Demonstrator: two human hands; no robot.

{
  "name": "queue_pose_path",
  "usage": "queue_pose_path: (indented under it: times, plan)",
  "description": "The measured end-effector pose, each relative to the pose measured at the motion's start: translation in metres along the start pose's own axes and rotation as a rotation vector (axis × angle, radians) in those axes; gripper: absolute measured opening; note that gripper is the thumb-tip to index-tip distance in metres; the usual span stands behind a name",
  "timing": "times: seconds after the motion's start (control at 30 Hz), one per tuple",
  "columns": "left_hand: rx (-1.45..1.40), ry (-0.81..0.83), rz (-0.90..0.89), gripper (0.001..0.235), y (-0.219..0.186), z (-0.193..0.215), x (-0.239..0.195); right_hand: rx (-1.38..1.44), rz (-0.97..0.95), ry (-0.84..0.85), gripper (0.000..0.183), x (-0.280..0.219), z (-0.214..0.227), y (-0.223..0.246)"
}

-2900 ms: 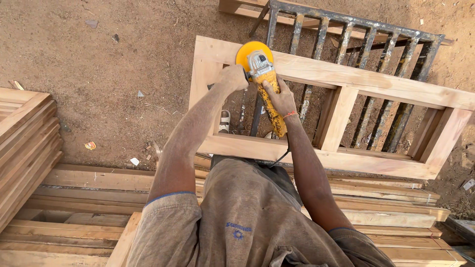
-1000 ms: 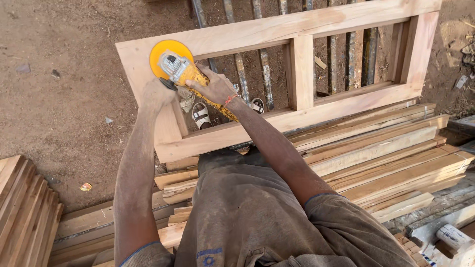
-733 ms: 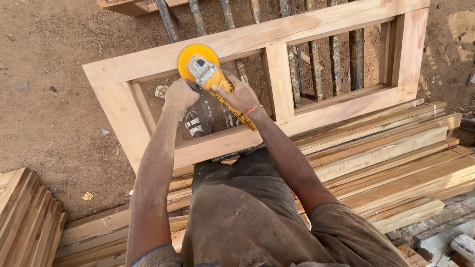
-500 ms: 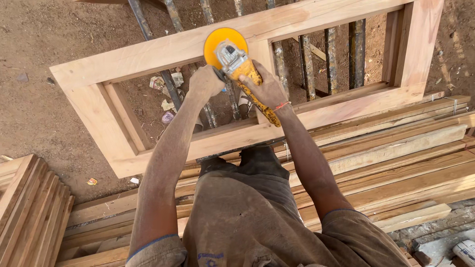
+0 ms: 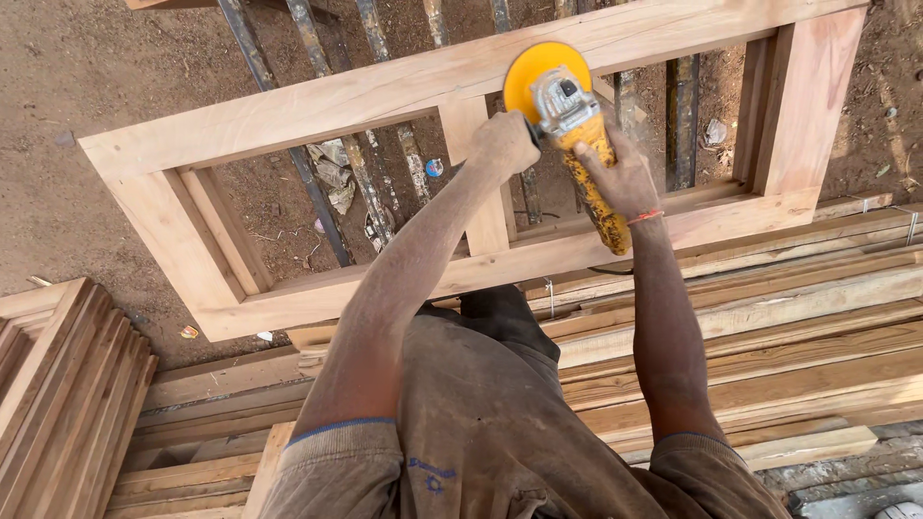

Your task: The person uses an angle grinder with a sanding disc to smooth the surfaces of a wooden frame. They move the tool along the edges and flat surfaces, then flip the frame to work on the other side.

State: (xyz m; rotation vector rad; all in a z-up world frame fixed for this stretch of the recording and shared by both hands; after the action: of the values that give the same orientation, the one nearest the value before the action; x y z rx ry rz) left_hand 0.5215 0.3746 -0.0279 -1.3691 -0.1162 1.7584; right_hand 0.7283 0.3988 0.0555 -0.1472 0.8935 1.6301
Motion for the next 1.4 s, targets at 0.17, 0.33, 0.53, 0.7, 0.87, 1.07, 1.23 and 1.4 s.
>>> queue_pose_path:
  times: [0.17, 0.33, 0.53, 0.7, 0.87, 1.07, 1.23, 1.4]
  plan:
    - [0.107, 0.016, -0.093, 0.026, -0.054, -0.024, 0.043, 0.092, -0.05, -0.09, 0.069, 0.004, 0.022, -0.034]
    - [0.252, 0.086, -0.084, 0.028, -0.052, -0.005, 0.062, 0.204, -0.134, -0.11, 0.076, 0.018, 0.009, -0.02]
    - [0.055, -0.074, 0.146, 0.03, 0.095, 0.08, -0.041, 0.065, 0.205, 0.071, 0.083, 0.034, -0.069, 0.092]
    - [-0.054, -0.13, 0.218, 0.04, 0.153, 0.114, -0.1, -0.01, 0.433, 0.038, 0.084, 0.027, -0.11, 0.151]
    - [-0.042, -0.127, 0.175, 0.034, 0.094, 0.086, -0.051, -0.005, 0.19, 0.157, 0.089, 0.04, -0.063, 0.097]
    - [0.015, -0.078, 0.041, 0.032, 0.016, 0.027, 0.02, -0.01, 0.05, 0.106, 0.084, 0.057, 0.001, 0.018]
    - [0.034, -0.011, 0.046, 0.024, -0.023, 0.0, 0.049, 0.02, 0.018, 0.052, 0.083, 0.054, 0.026, -0.023]
    - [0.156, 0.085, -0.031, 0.023, -0.08, -0.023, 0.084, 0.072, -0.118, 0.001, 0.081, 0.046, 0.044, -0.058]
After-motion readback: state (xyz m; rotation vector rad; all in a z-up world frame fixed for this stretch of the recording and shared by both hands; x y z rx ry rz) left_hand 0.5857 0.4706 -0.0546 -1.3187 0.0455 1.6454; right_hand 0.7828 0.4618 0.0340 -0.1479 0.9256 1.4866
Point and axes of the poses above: each hand's wrist, its own x-axis towards the middle knuckle, its own z-axis out of the back of the hand, y = z × x, the point moved 1 cm from there along x, towards the middle knuckle, and after that the axes turned 13 degrees about -x, right-handed, at the moved point
